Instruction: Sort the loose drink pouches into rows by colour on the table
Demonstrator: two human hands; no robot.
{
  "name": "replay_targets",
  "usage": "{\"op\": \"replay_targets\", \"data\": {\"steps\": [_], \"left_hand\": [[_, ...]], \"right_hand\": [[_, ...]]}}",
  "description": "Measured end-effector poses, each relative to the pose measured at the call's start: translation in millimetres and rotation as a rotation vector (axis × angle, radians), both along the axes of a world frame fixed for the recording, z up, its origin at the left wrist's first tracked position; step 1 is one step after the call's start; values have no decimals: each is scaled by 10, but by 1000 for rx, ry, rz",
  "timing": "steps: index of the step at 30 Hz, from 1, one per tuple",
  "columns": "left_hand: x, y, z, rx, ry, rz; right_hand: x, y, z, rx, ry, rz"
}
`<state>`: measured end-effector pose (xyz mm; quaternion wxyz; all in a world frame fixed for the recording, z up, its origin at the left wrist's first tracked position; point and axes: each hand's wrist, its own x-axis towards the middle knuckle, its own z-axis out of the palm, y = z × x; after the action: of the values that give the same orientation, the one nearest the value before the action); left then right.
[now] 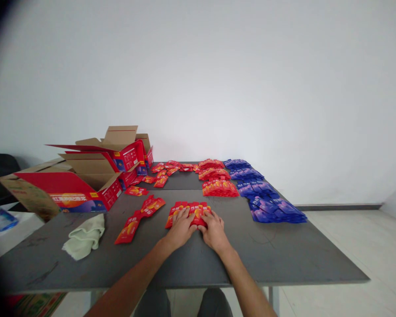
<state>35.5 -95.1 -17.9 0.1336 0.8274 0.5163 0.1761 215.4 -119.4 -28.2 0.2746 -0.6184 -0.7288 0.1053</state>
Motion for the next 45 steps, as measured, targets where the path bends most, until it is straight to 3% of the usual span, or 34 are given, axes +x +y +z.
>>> {"op": "replay_targets", "data": {"steps": [6,15,23,28,33,38,45], "left_hand": [[-13,-31,30,14,-2,-39],[-238,-47,113,104,-76,4],[-922,288,138,193,72,379],[-1182,474,115,185,153,503],[-1222,511,152,145,157,511],[-1247,468,291,181,84,479],[-1138,360,430,337,-168,499]], "right_hand": [[14,23,-54,-1,-23,14],[-329,63,206,84,-16,17],[-972,348,236,145,34,126],[-1300,394,270,163,26,208],[-1426,382,290,179,24,232],[-1393,399,268,213,76,222],[-1324,357,352,138,279,43]]}}
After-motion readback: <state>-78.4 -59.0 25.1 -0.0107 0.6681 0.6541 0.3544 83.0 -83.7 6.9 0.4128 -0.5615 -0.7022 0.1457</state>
